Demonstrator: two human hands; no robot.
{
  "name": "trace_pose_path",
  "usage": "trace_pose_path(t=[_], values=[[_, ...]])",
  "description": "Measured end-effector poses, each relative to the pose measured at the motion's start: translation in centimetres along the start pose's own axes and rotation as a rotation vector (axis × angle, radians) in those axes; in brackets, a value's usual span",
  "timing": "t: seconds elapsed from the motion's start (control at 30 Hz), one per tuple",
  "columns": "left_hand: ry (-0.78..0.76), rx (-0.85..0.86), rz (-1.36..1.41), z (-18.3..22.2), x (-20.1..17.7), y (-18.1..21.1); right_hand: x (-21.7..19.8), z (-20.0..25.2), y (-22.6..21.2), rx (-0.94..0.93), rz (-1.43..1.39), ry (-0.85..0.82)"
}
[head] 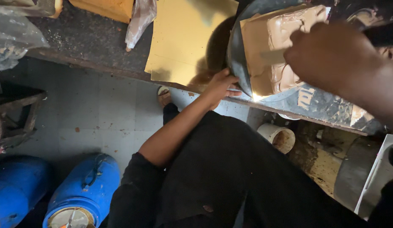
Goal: The person frosts a square cake by spreading light-colored frosting with an offset spatula, using a scraper to create a wavy pattern on the sides, and finishing by pouring dark chocolate glaze into a central well on top.
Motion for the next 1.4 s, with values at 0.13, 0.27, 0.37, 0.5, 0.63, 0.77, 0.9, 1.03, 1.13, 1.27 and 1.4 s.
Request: trace_pose_path(t=[0.13, 0.27, 0.37, 0.5, 0.63, 0.77, 0.9, 1.03, 1.13, 1.27, 1.4], values=[[-0.06, 0.084, 0.003, -0.4, 0.2, 0.5, 0.8, 1.7, -2.1, -0.043, -0.073, -0.102], [-0.016, 0.065, 0.0, -0.3, -0.2, 1.0, 0.8, 2.5, -3.7, -0.124, -0.065, -0.056], [0.008, 0.051, 0.003, 0.0, -0.3, 1.4, 1.5, 2.5, -3.9, -0.134, -0.098, -0.058], [-0.026, 0.102, 0.03, 1.3, -0.1, 1.9, 1.0, 2.1, -3.5, -0.142, -0.102, -0.012], [-0.015, 0.103, 0.04, 1.4, -0.4, 1.9, 0.6, 2.6, -3.7, -0.117, -0.199, -0.034], [-0.028, 0.132, 0.039, 1.1, -0.6, 1.7, 1.7, 2.4, -4.1, -0.131, -0.133, -0.128], [-0.025, 0.129, 0.066, 1.0, -0.7, 1.4, 1.7, 2.3, -4.4, -0.153, -0.073, -0.007], [-0.021, 0.139, 0.064, 0.8, -0.7, 1.4, 3.3, 1.4, -3.6, -0.119, -0.034, -0.051], [0.072, 0.095, 0.041, 0.9, -1.0, 1.1, 3.3, -0.7, -0.3, 0.029, 0.147, 0.116], [0.038, -0.112, -0.022, 2.1, -0.2, -1.6, 5.1, -1.5, 3.6, 0.125, 0.112, 0.117], [-0.021, -0.063, -0.063, 2.4, -0.2, -1.1, 5.6, 1.5, 4.0, 0.17, 0.059, 0.105]])
Point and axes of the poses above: each hand's wrist, its own z-axis away from the middle knuckle, its own x-axis out of the palm, y = z × x, the point moved 8 cm from there along -z, towards the middle knuckle, and after that the axes turned 7 degrees about -x, right-handed, at the moved point
